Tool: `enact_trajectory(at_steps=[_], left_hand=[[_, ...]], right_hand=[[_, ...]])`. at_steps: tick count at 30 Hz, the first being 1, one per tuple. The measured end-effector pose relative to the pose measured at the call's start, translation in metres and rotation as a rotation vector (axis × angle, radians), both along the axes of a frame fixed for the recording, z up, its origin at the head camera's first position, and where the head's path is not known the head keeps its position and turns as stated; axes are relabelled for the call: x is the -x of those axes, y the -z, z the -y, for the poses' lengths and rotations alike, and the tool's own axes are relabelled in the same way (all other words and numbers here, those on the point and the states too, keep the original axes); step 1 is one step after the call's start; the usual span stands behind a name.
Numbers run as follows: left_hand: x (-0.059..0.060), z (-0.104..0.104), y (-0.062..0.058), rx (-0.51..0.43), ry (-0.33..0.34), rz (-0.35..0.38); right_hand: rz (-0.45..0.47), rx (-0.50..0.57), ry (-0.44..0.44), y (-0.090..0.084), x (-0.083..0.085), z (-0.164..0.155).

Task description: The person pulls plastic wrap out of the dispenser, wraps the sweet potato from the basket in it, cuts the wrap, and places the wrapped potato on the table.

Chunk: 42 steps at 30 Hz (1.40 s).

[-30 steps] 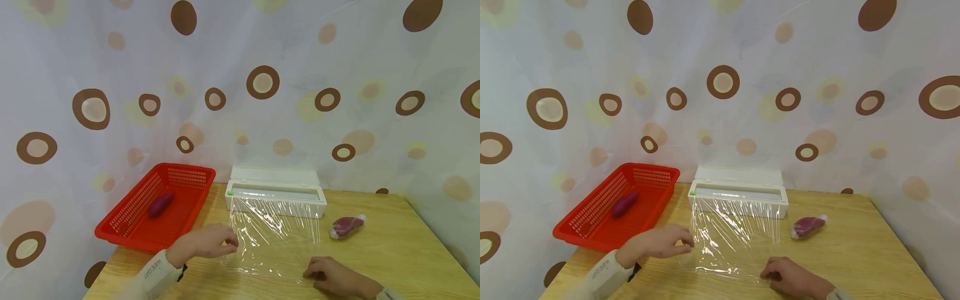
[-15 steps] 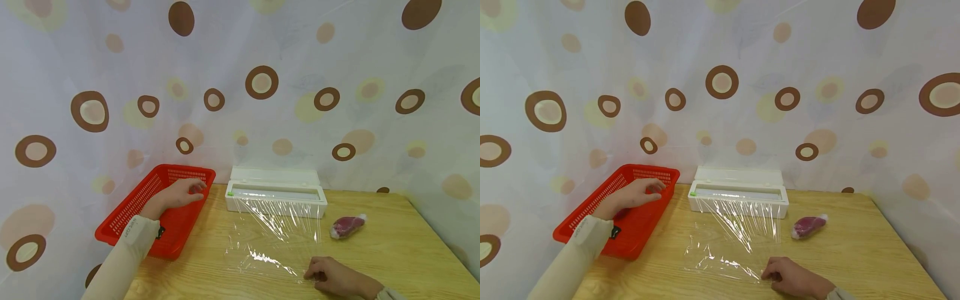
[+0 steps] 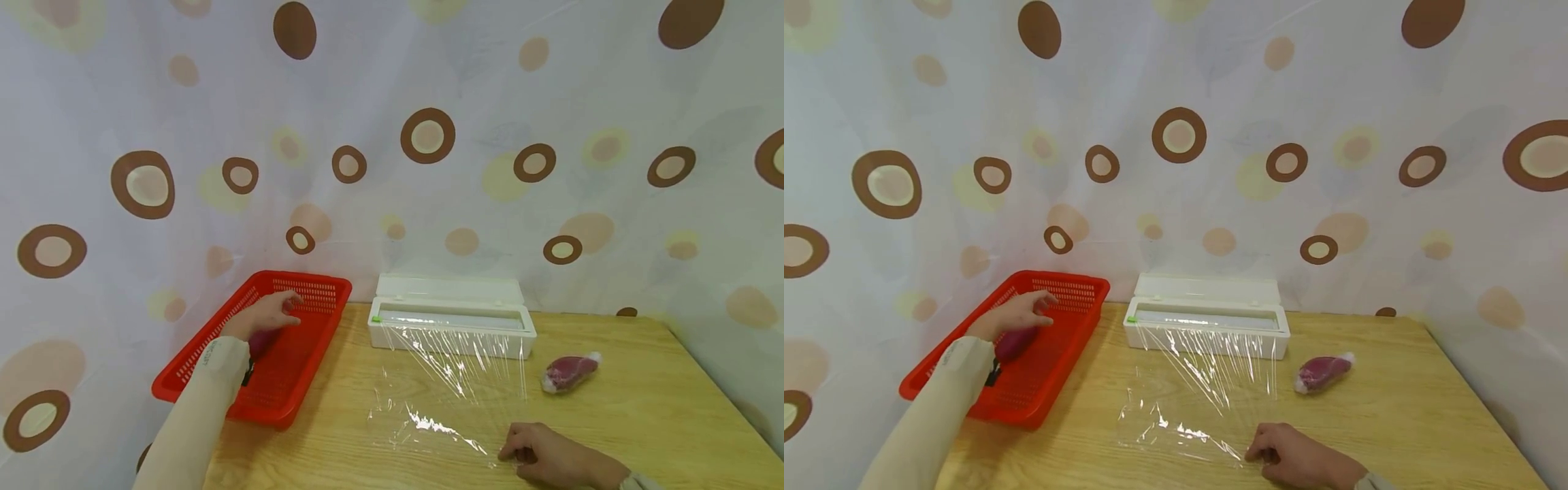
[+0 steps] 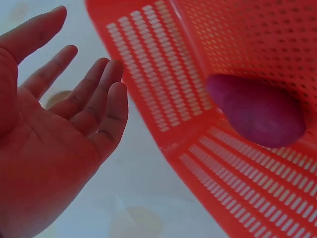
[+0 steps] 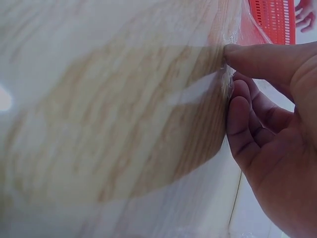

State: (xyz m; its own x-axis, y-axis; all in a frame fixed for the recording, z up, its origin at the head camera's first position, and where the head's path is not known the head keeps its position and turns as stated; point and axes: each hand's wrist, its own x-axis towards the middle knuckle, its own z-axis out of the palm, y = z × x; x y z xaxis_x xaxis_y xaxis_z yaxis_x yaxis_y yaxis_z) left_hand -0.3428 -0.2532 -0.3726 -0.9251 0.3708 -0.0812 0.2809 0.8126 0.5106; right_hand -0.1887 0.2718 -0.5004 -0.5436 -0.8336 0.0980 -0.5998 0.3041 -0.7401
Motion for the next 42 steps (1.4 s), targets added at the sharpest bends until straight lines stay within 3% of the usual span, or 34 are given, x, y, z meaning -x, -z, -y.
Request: enact_trajectory(at_steps=[9, 14, 22, 26, 32, 36, 39, 42], left_hand=[[0.010, 0.024, 0.017, 0.044, -0.115, 0.070], [0.015, 0.037, 0.025, 0.056, -0.147, 0.113], [0.012, 0.047, 0.034, -0.006, -0.277, 0.288], [0.012, 0.047, 0.038, -0.008, -0.278, 0.301], [0.014, 0.045, 0.044, 0.050, -0.253, 0.256], [0.014, 0.046, 0.048, -0.006, -0.283, 0.306], [0.015, 0.047, 0.050, -0.018, -0.266, 0.325], [0.016, 0.046, 0.053, 0.003, -0.221, 0.300]], right_hand=[[0.068, -0.038, 0.050, 0.002, -0.001, -0.001], [0.016, -0.045, 0.036, 0.000, 0.001, -0.001], [0.025, 0.005, 0.012, 0.002, 0.001, 0.000], [0.024, 0.011, 0.009, 0.001, 0.001, 0.001], [0.012, 0.002, 0.010, 0.001, 0.001, 0.000], [-0.003, -0.015, 0.010, 0.003, 0.002, 0.000], [-0.004, -0.023, 0.013, 0.004, 0.003, -0.001], [0.001, -0.025, 0.016, 0.003, 0.003, -0.001]])
